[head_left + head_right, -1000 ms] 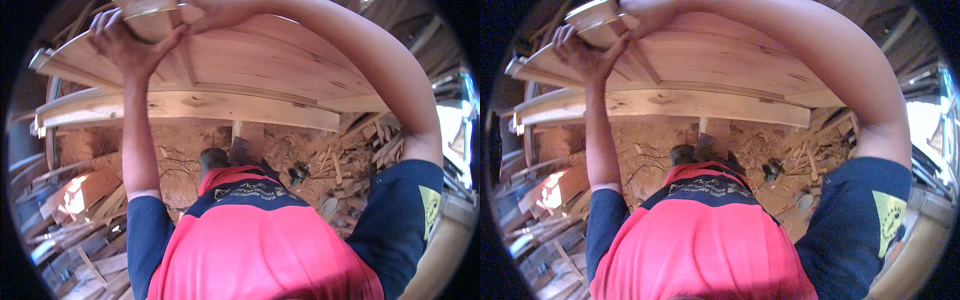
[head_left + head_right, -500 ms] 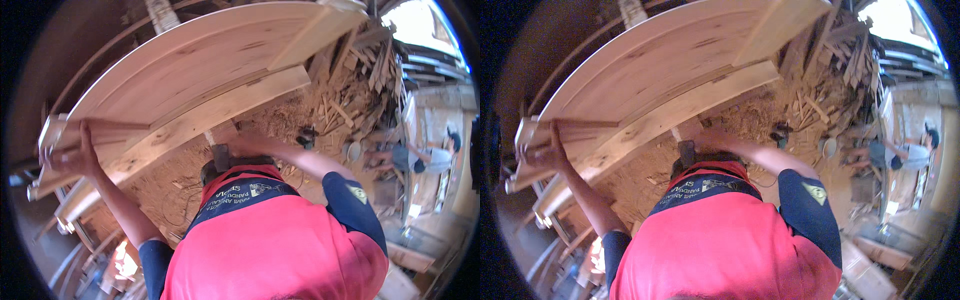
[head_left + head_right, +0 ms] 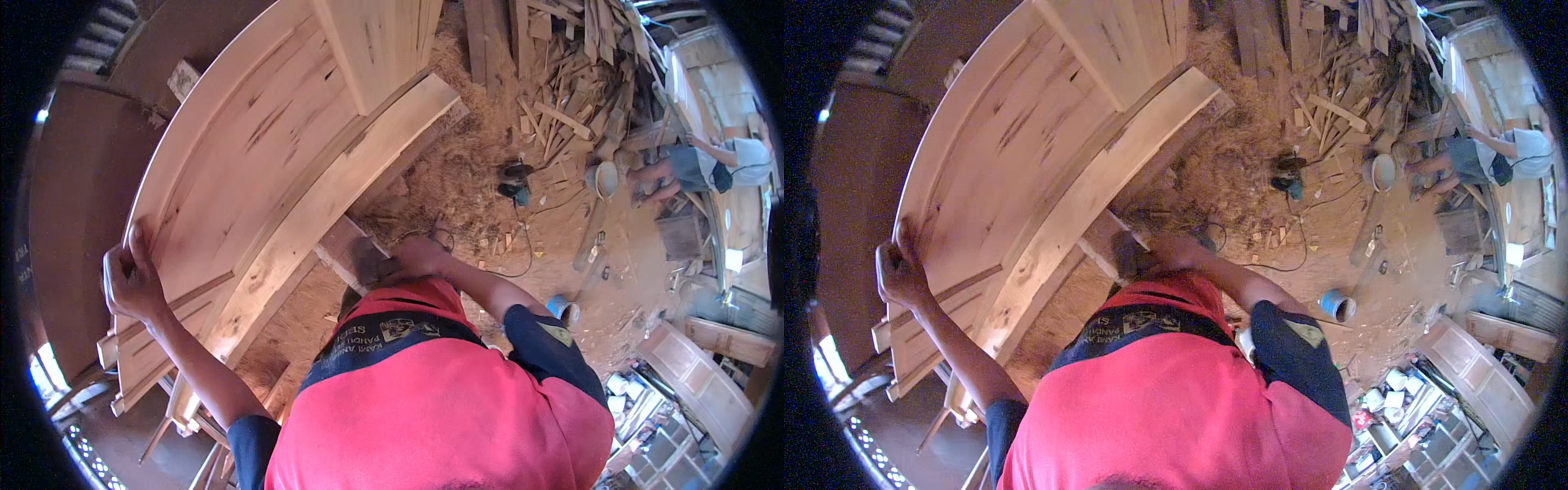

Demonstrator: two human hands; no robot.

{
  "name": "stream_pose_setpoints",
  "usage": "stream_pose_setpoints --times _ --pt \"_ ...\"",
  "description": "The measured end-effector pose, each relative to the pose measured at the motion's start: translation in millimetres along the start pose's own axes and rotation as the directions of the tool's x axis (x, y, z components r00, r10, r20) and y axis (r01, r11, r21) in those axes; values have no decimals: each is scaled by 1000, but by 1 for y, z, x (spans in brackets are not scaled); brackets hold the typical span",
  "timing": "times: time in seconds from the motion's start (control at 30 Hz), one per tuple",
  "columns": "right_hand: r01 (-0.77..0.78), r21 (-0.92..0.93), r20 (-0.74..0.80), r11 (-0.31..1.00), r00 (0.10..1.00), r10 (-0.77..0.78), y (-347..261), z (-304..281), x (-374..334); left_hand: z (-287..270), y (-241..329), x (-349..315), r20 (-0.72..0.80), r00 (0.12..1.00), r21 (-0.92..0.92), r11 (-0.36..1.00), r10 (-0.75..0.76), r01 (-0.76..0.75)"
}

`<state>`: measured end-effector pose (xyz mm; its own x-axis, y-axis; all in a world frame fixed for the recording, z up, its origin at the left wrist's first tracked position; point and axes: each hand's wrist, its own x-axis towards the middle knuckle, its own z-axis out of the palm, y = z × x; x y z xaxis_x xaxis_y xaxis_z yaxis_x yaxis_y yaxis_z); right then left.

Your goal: The person applies a substance from a bucket to a wood piece using a stick and then fits various wooden panels into a frame by hand and using a tool.

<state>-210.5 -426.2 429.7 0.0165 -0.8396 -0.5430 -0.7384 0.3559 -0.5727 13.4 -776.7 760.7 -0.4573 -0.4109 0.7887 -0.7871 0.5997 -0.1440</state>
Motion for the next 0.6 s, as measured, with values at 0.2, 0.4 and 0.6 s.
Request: stream_pose_setpoints --times 0.2,0.4,0.6 --pt "-302 181 -591 936 727 349 138 -131 -45 13 -9 -4 -61 997 -125 992 -40 32" --pt "-437 287 -894 852 196 402 233 -358 -10 13 -11 -6 -110 994 -127 992 0 -14" --pt "-123 -18 -674 992 734 79 185 -398 5 12 -9 -4 -91 995 -168 986 -37 21"
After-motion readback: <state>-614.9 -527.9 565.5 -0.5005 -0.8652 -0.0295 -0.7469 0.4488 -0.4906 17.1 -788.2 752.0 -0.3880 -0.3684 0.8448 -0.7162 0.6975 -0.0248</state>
